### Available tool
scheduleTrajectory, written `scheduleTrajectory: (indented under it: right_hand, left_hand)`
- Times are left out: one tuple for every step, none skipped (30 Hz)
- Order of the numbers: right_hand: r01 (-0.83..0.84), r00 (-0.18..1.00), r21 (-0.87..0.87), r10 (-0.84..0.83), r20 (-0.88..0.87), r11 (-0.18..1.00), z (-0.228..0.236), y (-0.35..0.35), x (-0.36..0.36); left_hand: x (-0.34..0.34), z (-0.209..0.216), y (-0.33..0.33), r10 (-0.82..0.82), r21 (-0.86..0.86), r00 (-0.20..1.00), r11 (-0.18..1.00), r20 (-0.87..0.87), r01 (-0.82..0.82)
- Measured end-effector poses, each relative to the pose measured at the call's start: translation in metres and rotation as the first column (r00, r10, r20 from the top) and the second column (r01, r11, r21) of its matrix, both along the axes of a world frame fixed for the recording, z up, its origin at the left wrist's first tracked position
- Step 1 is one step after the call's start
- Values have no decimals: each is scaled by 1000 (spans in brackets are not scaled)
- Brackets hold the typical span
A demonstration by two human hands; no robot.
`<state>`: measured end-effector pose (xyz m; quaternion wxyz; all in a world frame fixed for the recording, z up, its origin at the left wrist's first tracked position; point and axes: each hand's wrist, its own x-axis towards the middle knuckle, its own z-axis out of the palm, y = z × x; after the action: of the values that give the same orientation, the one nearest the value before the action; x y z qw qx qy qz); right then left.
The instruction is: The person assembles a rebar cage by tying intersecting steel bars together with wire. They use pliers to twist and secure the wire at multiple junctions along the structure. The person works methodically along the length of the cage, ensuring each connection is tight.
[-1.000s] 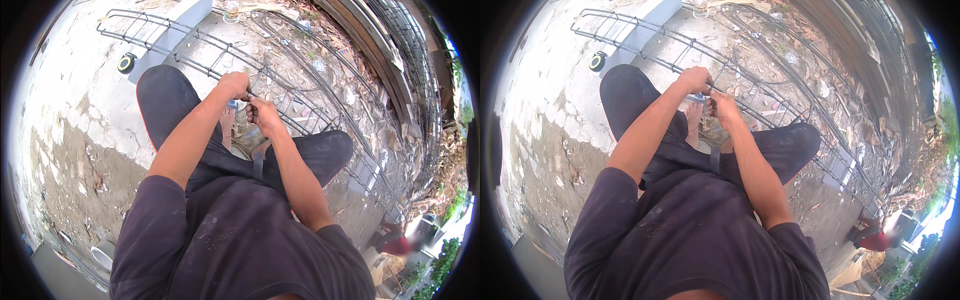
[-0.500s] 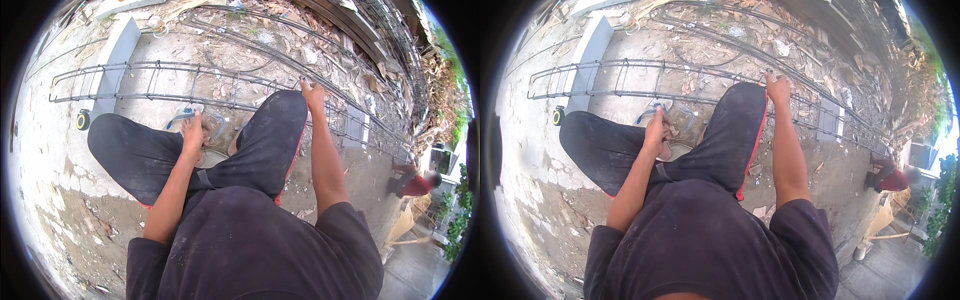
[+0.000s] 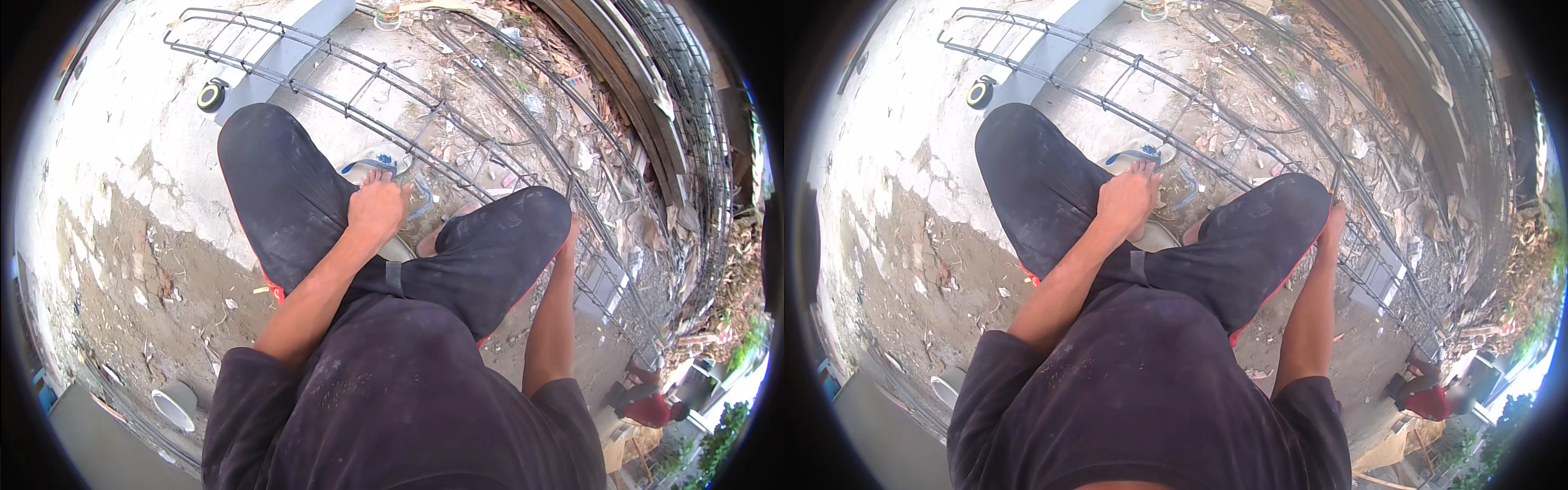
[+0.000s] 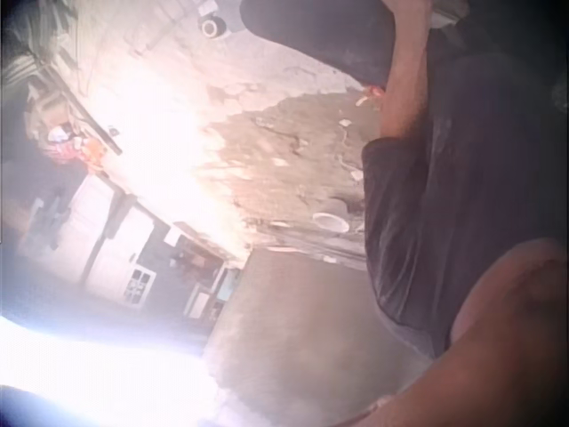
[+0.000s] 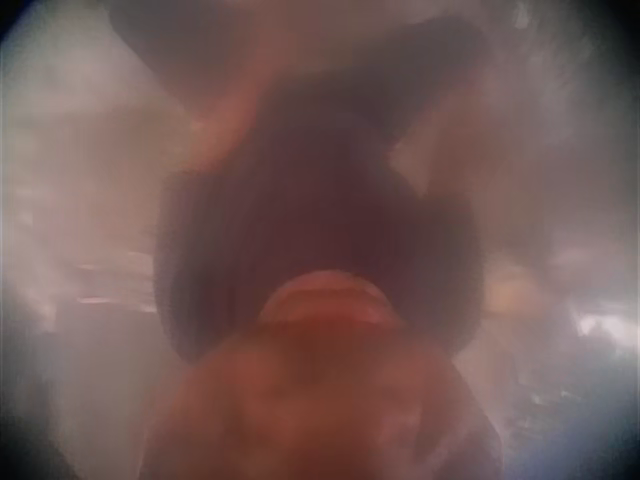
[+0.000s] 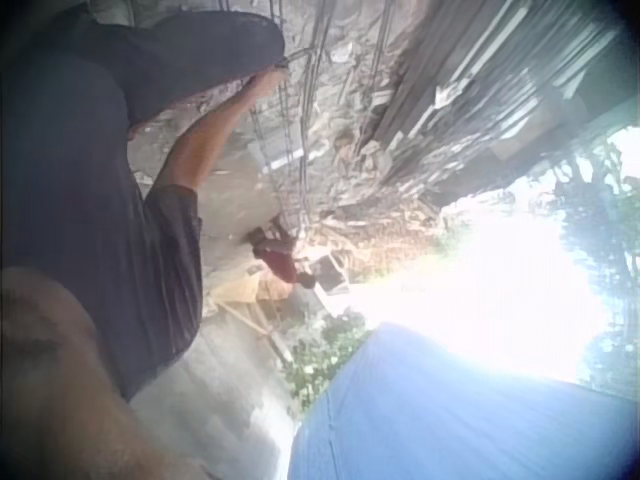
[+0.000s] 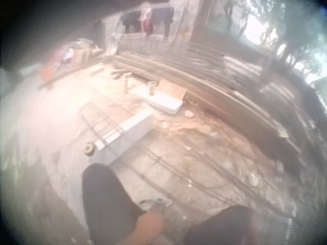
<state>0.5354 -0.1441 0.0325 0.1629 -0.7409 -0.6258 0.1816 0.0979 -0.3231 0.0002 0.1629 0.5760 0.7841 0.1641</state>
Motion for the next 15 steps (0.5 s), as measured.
scheduleTrajectory:
  right_hand:
    - [45,990,-50,-51,-134,998,28,0,-7]
    - [-4,970,-68,-12,-242,998,61,-2,-16]
    - [18,943,-99,-49,-330,995,97,-7,-25]
    - [-31,967,-98,5,-254,995,130,-11,-39]
    - [-99,972,-65,83,-221,993,162,-16,-55]
    - [-192,981,52,193,-11,980,185,-25,-75]
    - [-171,983,30,169,67,985,202,-31,-95]
    - [-219,970,28,214,115,975,217,-35,-115]
    - [-296,948,26,291,127,955,227,-39,-135]
    - [-344,919,-47,347,188,938,231,-42,-153]
    - [-353,934,-230,356,-28,907,227,-45,-173]
    - [-339,938,-382,278,-208,860,218,-49,-192]
    - [-370,888,-506,136,-440,779,199,-60,-210]
    - [-427,798,-553,11,-602,715,179,-78,-226]
    - [-427,798,-614,-43,-601,664,161,-94,-238]
  left_hand:
    - [-1,8,-1,10,45,998,999,67,-14]
    - [-1,17,-1,29,20,989,999,143,-32]
    - [-1,27,-1,48,64,982,996,181,-60]
    - [0,38,0,61,-6,925,998,375,-64]
    - [1,48,2,72,-1,854,996,514,-84]
    - [0,57,2,53,32,717,994,695,-104]
    - [-1,65,2,183,-119,542,981,820,-152]
    - [-1,72,0,285,-248,268,955,920,-165]
    - [0,78,-1,383,-376,13,913,924,-159]
    - [2,82,-2,381,-393,-100,906,919,-157]
    - [5,86,-3,386,-412,-165,895,908,-170]
    - [7,89,-3,389,-430,-227,886,893,-172]
    - [9,90,-2,385,-428,-229,886,894,-180]
    - [11,91,-2,385,-429,-232,885,893,-181]
    - [13,92,-1,362,-410,-241,892,900,-191]
